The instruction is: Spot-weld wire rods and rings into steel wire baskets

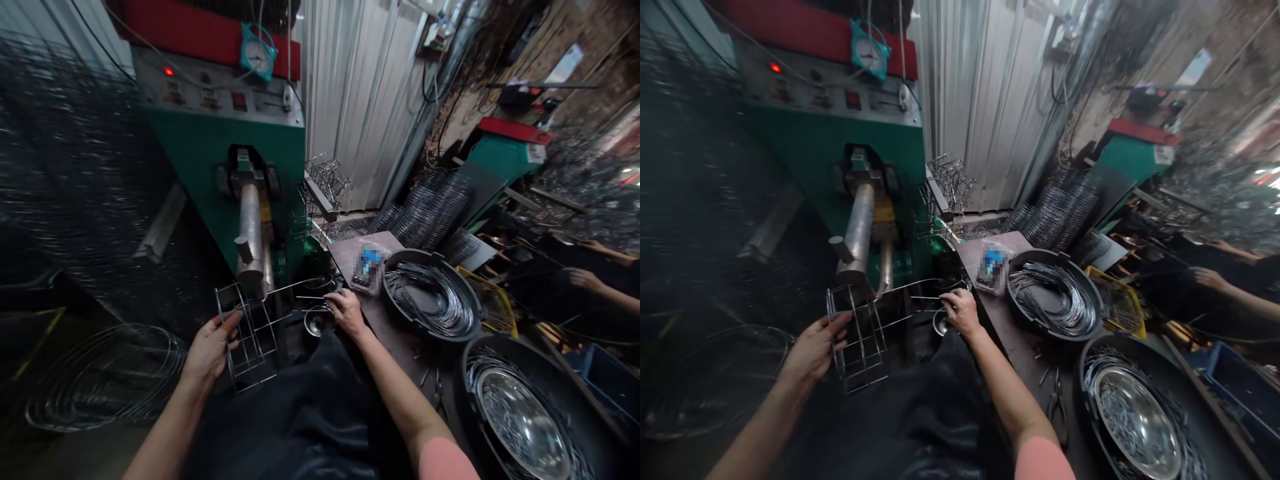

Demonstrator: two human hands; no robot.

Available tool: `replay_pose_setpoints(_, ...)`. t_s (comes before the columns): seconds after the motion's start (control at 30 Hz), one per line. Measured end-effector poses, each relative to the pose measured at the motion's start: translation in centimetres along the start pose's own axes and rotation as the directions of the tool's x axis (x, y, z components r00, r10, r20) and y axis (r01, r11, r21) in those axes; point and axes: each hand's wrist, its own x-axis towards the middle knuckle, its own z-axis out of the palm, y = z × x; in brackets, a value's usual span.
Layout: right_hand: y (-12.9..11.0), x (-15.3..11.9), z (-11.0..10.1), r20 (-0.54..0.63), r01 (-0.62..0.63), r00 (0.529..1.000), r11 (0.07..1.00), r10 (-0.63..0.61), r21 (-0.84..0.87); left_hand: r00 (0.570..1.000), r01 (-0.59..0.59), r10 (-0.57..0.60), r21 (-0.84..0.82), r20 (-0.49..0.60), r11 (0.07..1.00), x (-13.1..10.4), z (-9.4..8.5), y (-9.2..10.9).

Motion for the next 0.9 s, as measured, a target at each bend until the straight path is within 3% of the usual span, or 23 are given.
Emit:
replay_pose_setpoints(0.13, -3.2, 1.6, 0.4, 0.029, 0.072, 0.997, 0.997, -0.073, 0.026, 1.0, -0.021, 0.021, 0.05, 0.002, 0.999, -0.2, -0.1, -0.1)
replay_pose_setpoints(0.27, -4.6, 2.2, 0.6, 0.037, 0.127, 0.991, 0.991, -0.129, 0.046, 0.999, -0.038, 0.037, 0.055, 0.027, 0.998, -0.3, -0.4, -0.4)
replay_pose_setpoints(0.43, -4.7, 2.4, -0.7, 0.227, 0.208, 0.957, 0.972, -0.179, -0.109, 0.999, -0.046, 0.044, 0.104, 0.026, 0.994, -0.4, -0.5, -0.4)
replay_pose_setpoints(0.57, -3.7, 2.5, -2.5, 0.242, 0.162, 0.965, 0.951, -0.097, -0.264, 0.997, -0.073, 0.072, 0.102, 0.007, 0.992, -0.2, -0.8, -0.2)
replay_pose_setpoints(0.7, -3.9, 3.0, -2.4, 0.271, 0.201, 0.944, 0.98, -0.191, -0.01, 0.998, -0.061, 0.06, 0.078, 0.013, 0.995, -0.2, -0.6, -0.2)
replay_pose_setpoints(0.8, -4.4, 3.5, -0.7, 0.184, 0.225, 0.951, 0.964, -0.249, 0.143, 0.998, -0.05, 0.048, 0.047, 0.037, 0.998, -0.3, -0.3, -0.3)
replay_pose_setpoints(0.9, -4.4, 3.8, 1.3, 0.126, 0.223, 0.961, 0.958, -0.247, 0.18, 0.998, -0.038, 0.037, 0.025, 0.055, 0.999, -0.4, -0.2, -0.4)
